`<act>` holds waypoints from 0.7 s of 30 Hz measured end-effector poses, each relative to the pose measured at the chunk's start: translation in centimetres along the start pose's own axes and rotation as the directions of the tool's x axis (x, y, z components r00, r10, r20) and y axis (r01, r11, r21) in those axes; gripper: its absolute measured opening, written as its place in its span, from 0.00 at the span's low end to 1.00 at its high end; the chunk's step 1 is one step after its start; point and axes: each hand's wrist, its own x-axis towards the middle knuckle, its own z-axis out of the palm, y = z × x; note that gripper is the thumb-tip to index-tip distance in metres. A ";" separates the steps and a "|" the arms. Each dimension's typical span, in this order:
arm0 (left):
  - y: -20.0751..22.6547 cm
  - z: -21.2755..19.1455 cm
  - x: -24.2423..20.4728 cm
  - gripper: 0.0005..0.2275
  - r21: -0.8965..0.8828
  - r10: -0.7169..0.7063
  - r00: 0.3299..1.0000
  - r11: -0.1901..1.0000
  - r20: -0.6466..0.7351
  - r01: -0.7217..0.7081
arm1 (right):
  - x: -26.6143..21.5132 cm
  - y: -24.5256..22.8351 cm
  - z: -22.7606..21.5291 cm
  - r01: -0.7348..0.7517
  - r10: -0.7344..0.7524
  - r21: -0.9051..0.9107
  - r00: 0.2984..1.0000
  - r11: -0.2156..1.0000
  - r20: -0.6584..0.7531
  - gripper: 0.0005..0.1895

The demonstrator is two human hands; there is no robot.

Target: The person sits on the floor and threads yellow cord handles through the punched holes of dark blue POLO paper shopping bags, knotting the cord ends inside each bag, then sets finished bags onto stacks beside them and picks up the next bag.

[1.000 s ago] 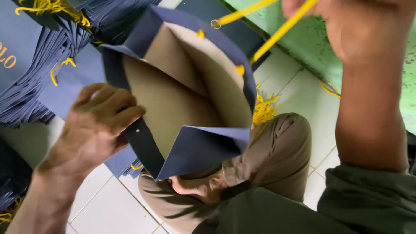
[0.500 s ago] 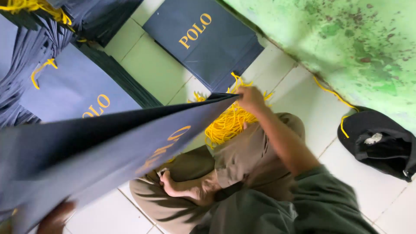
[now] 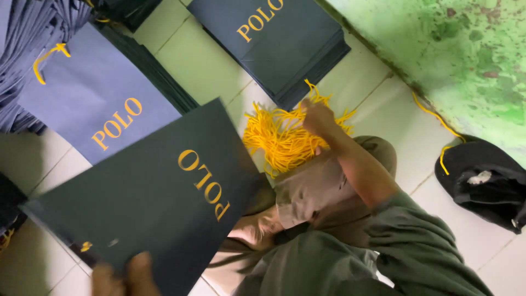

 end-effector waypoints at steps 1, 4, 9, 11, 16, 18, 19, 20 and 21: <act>1.8 0.8 -0.1 0.11 -0.001 -0.004 1.000 1.000 -0.004 0.004 | -0.3 -0.1 -1.8 0.005 -0.005 -0.003 1.000 1.000 0.001 0.16; 6.6 2.3 -0.5 0.16 0.142 0.091 0.995 0.985 0.048 -0.097 | -3.1 -1.8 -8.5 0.361 -0.112 0.559 0.896 0.746 -0.429 0.23; 10.0 2.1 -0.2 0.07 0.133 -0.012 0.983 0.991 0.184 -0.013 | -12.8 -8.1 -20.8 0.301 0.201 0.925 0.915 0.234 -0.349 0.04; 10.7 2.1 -0.3 0.07 0.089 0.017 0.976 0.995 0.218 -0.037 | -15.2 -10.3 -22.7 0.360 0.159 0.892 0.897 0.274 -0.411 0.05; 10.4 3.2 -1.4 0.05 0.022 0.023 0.952 0.999 0.307 -0.031 | -19.7 -15.9 -25.1 0.409 0.034 0.849 0.895 0.333 -0.444 0.08; 11.2 3.3 -1.8 0.04 -0.115 0.057 0.939 0.993 0.340 -0.019 | -21.3 -17.9 -26.0 0.412 -0.005 0.911 0.911 0.003 -0.412 0.08; 11.4 3.2 -1.8 0.04 -0.108 0.048 0.943 0.994 0.331 -0.013 | -21.5 -18.1 -27.2 0.406 -0.015 0.914 0.914 -0.005 -0.406 0.08; 11.5 3.1 -1.9 0.06 -0.149 0.044 0.944 0.989 0.326 0.005 | -21.7 -18.3 -28.3 0.545 -0.113 0.837 0.830 -0.042 -0.546 0.06; 11.7 2.9 -2.0 0.08 -0.187 0.038 0.943 0.982 0.332 0.027 | -22.2 -18.4 -29.4 0.665 -0.186 0.742 0.720 -0.091 -0.668 0.07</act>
